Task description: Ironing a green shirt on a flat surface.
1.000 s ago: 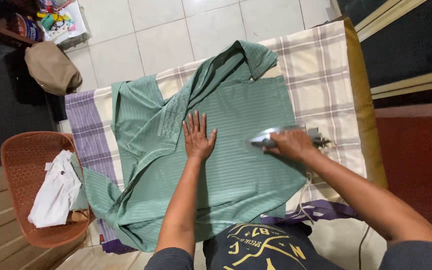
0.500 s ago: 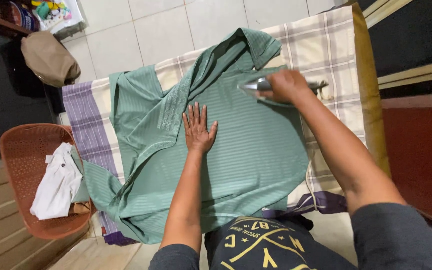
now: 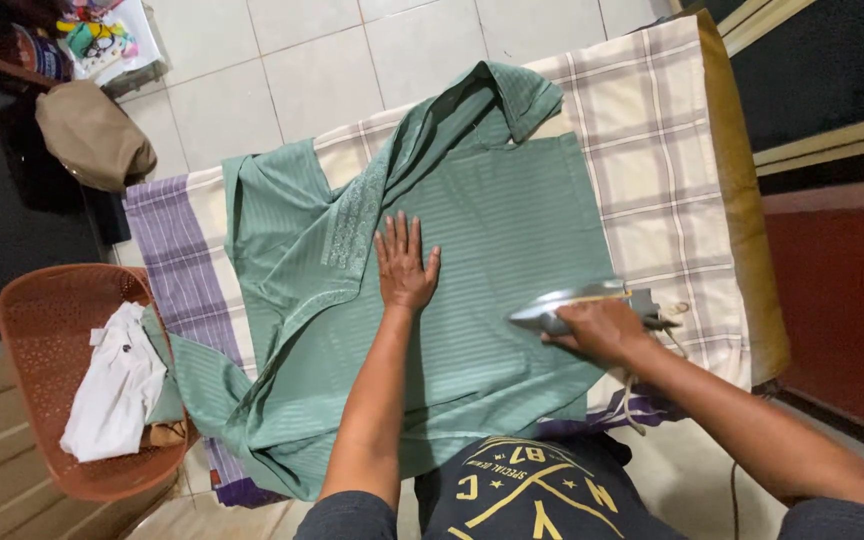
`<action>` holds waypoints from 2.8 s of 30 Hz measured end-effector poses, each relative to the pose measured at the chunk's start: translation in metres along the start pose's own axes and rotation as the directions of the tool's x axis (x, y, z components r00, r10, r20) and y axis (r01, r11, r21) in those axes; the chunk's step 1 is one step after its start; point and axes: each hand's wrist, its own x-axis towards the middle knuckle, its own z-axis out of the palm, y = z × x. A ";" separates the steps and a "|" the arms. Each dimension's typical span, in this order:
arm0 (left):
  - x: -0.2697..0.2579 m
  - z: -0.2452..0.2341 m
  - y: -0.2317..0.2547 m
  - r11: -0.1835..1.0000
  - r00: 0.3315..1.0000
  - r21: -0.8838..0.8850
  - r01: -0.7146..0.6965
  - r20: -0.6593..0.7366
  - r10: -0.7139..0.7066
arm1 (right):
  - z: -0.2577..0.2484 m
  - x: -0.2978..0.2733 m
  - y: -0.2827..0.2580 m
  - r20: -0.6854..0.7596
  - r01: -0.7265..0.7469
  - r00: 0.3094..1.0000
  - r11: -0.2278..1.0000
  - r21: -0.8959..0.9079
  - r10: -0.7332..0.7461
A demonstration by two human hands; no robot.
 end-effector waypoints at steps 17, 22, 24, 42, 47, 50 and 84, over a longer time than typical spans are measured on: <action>0.074 -0.034 -0.044 0.993 0.979 0.074 0.092 0.175 -0.104 | -0.129 0.208 0.003 -0.337 -0.205 0.923 0.978 -0.028 0.184; 0.106 -0.058 -0.064 0.980 0.994 0.197 0.012 0.108 -0.034 | -0.119 0.196 -0.021 -0.139 -0.041 0.990 0.987 -0.156 0.019; 0.113 -0.059 -0.067 0.960 0.997 0.277 -0.022 0.083 -0.001 | -0.117 0.197 -0.029 -0.066 0.061 0.995 0.971 -0.232 -0.078; 0.014 -0.080 -0.141 0.943 0.946 0.111 0.314 0.044 -0.320 | -0.102 0.248 -0.089 -0.375 -0.148 0.916 0.989 0.015 0.143; 0.013 -0.094 -0.165 0.952 0.984 0.249 0.176 -0.030 -0.174 | -0.091 0.264 -0.115 -0.206 0.081 0.973 0.987 -0.137 -0.108; 0.003 -0.058 -0.191 0.955 0.981 0.253 0.156 -0.150 -0.120 | -0.077 0.270 -0.135 -0.214 0.023 0.976 0.994 -0.106 -0.046; -0.059 0.009 -0.414 0.902 0.943 -0.294 0.317 -0.002 -0.332 | -0.038 0.321 -0.311 -0.319 0.253 0.907 0.962 -0.106 -0.274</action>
